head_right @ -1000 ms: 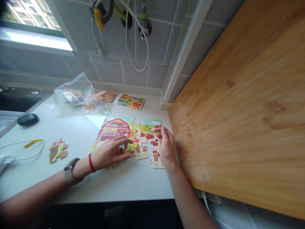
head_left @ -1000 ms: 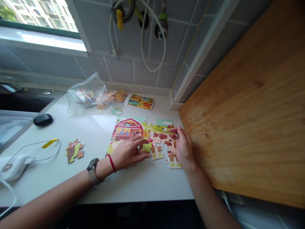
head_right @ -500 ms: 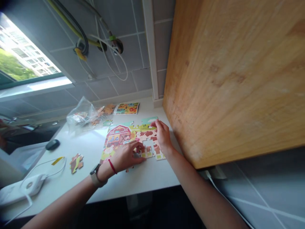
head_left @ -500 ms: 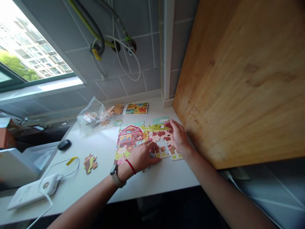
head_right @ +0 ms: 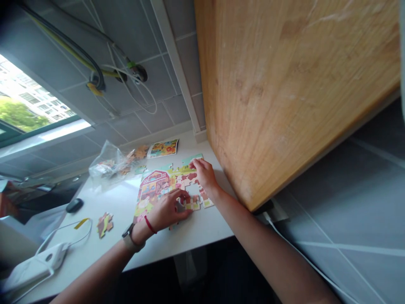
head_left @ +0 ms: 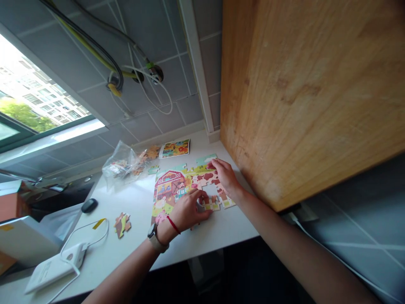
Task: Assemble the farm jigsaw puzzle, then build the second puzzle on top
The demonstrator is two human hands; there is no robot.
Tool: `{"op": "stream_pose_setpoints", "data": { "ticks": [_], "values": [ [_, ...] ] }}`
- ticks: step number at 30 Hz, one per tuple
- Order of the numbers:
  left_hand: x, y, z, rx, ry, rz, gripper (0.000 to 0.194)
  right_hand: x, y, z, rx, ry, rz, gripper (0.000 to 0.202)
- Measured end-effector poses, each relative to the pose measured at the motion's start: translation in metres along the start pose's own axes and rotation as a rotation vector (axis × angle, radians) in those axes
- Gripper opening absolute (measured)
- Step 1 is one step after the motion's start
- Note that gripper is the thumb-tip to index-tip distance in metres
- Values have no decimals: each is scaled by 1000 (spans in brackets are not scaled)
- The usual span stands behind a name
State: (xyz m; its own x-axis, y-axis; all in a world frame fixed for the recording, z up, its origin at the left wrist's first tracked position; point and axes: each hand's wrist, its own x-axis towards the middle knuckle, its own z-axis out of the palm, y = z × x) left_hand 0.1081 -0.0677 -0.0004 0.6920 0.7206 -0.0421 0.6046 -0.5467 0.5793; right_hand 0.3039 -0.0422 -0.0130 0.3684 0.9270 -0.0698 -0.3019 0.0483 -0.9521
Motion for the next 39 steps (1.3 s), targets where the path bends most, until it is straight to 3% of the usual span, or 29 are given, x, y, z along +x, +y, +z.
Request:
{"op": "stream_pose_setpoints", "data": {
  "ticks": [18, 39],
  "values": [
    [-6, 5, 3, 21, 9, 13, 30, 1, 5, -1, -14, -53, 18, 27],
    [-4, 25, 3, 116, -78, -179, 31, -4, 0, -1, -7, -80, 45, 26]
  ]
}}
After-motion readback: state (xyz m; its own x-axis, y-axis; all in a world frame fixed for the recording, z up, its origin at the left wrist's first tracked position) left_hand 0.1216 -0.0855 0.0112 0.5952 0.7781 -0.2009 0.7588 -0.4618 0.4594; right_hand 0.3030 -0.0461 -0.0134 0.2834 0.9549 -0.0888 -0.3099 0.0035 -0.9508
